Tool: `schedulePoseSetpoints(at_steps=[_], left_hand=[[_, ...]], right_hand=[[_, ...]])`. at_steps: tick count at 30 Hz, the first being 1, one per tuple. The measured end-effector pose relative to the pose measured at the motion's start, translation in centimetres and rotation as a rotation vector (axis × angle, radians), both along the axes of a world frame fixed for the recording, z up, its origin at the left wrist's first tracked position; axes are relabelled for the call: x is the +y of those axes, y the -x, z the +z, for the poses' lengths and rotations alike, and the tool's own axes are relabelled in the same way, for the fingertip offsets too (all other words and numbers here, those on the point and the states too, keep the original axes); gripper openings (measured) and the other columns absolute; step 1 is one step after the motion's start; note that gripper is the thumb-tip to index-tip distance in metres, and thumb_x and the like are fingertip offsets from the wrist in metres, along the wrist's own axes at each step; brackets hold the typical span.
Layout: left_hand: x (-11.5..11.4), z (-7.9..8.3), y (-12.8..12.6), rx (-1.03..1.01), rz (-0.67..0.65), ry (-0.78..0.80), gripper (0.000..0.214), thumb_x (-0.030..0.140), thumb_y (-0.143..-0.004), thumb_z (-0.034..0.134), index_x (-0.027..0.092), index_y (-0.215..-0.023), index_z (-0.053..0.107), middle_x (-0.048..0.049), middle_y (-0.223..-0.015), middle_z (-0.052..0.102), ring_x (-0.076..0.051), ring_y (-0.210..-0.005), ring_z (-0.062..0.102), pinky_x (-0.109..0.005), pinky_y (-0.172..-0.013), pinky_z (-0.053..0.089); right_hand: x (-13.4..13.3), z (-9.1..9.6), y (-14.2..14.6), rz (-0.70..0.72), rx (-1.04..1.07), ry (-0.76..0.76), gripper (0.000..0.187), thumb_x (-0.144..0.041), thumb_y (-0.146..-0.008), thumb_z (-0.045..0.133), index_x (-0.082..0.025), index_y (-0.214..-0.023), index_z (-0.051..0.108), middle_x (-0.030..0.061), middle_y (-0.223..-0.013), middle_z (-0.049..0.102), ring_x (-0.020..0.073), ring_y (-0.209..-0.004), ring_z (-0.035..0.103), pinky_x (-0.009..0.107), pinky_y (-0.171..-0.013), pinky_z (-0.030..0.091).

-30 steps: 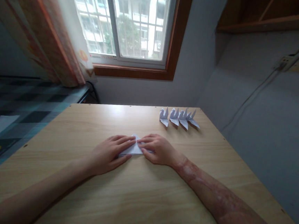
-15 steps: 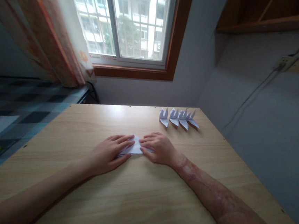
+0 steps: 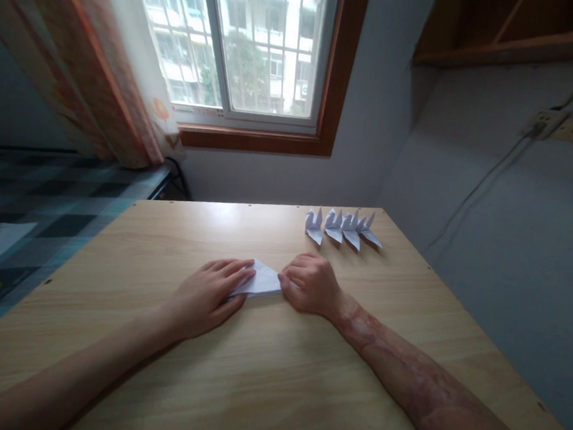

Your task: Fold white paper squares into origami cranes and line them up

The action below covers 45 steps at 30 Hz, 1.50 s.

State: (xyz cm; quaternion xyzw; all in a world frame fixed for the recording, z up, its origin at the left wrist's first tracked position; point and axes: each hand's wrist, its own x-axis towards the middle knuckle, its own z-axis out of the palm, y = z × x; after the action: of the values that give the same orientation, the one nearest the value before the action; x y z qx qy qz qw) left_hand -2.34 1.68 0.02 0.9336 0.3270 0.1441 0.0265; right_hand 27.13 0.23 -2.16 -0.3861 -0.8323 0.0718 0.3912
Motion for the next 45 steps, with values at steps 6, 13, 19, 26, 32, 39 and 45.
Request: schedulePoseSetpoints(at_steps=[6,13,19,26,32,39,45], left_hand=[[-0.3,-0.4,-0.5,0.015,0.104,-0.086,0.049,0.023,-0.099,0.062,0.026,-0.147,0.065,-0.0144,-0.140,0.070,-0.036,-0.121,0.067,-0.053,-0.103,0.057],[-0.7,-0.7,-0.6,-0.107,0.244,-0.085,0.039,0.023,-0.107,0.047,0.026,-0.139,0.068,-0.0116,-0.121,0.064,-0.025,-0.090,0.070,-0.039,-0.081,0.061],[-0.6,-0.9,-1.1,-0.443,0.239,0.093,0.036,0.024,-0.109,0.047,0.024,-0.136,0.070,-0.0106,-0.121,0.064,-0.022,-0.093,0.073,-0.038,-0.086,0.063],[-0.6,-0.5,-1.7,-0.630,0.236,0.290,0.025,0.018,-0.099,0.053,0.022,-0.111,0.074,-0.0073,-0.110,0.065,-0.022,-0.098,0.070,-0.035,-0.087,0.061],[-0.6,-0.5,-1.1,-0.448,0.228,0.176,0.013,0.019,-0.088,0.067,0.023,-0.100,0.071,-0.0053,-0.110,0.067,-0.018,-0.080,0.068,-0.032,-0.075,0.056],[-0.6,-0.3,-0.8,-0.354,0.291,0.056,0.033,0.018,-0.086,0.063,0.025,-0.118,0.065,-0.0036,-0.101,0.076,-0.027,-0.092,0.073,-0.037,-0.084,0.056],[-0.4,-0.2,-0.5,-0.359,0.017,-0.141,0.026,0.021,-0.092,0.068,0.024,-0.117,0.070,-0.0086,-0.120,0.073,-0.027,-0.102,0.071,-0.041,-0.095,0.055]], right_hand=[[0.2,0.3,0.7,0.032,-0.141,-0.048,0.023,-0.041,-0.099,0.074,-0.024,-0.115,0.076,0.0096,-0.110,0.084,0.0307,-0.100,0.078,0.047,-0.095,0.057],[0.5,0.1,1.1,0.053,-0.139,0.035,0.029,-0.026,-0.096,0.078,-0.026,-0.125,0.073,0.0095,-0.122,0.082,0.0299,-0.110,0.074,0.044,-0.100,0.057],[0.5,-0.3,1.6,-0.003,0.054,0.126,0.024,-0.037,-0.100,0.080,-0.024,-0.120,0.077,0.0080,-0.111,0.084,0.0280,-0.102,0.076,0.042,-0.095,0.058],[1.0,-0.7,1.3,-0.020,0.100,0.103,0.028,-0.046,-0.104,0.075,-0.023,-0.120,0.077,0.0105,-0.117,0.082,0.0296,-0.109,0.075,0.046,-0.100,0.057],[0.0,0.6,1.6,0.112,-0.035,0.078,0.025,-0.038,-0.109,0.065,-0.024,-0.128,0.074,0.0113,-0.127,0.080,0.0307,-0.116,0.074,0.047,-0.105,0.056],[-0.3,0.6,1.3,0.195,-0.045,0.047,0.060,-0.049,-0.107,0.068,-0.024,-0.160,0.053,0.0168,-0.154,0.068,0.0355,-0.139,0.067,0.051,-0.117,0.053],[-0.1,0.0,1.2,0.177,-0.120,0.006,0.059,-0.025,-0.106,0.065,-0.026,-0.164,0.053,0.0149,-0.160,0.064,0.0329,-0.142,0.066,0.051,-0.118,0.054]])
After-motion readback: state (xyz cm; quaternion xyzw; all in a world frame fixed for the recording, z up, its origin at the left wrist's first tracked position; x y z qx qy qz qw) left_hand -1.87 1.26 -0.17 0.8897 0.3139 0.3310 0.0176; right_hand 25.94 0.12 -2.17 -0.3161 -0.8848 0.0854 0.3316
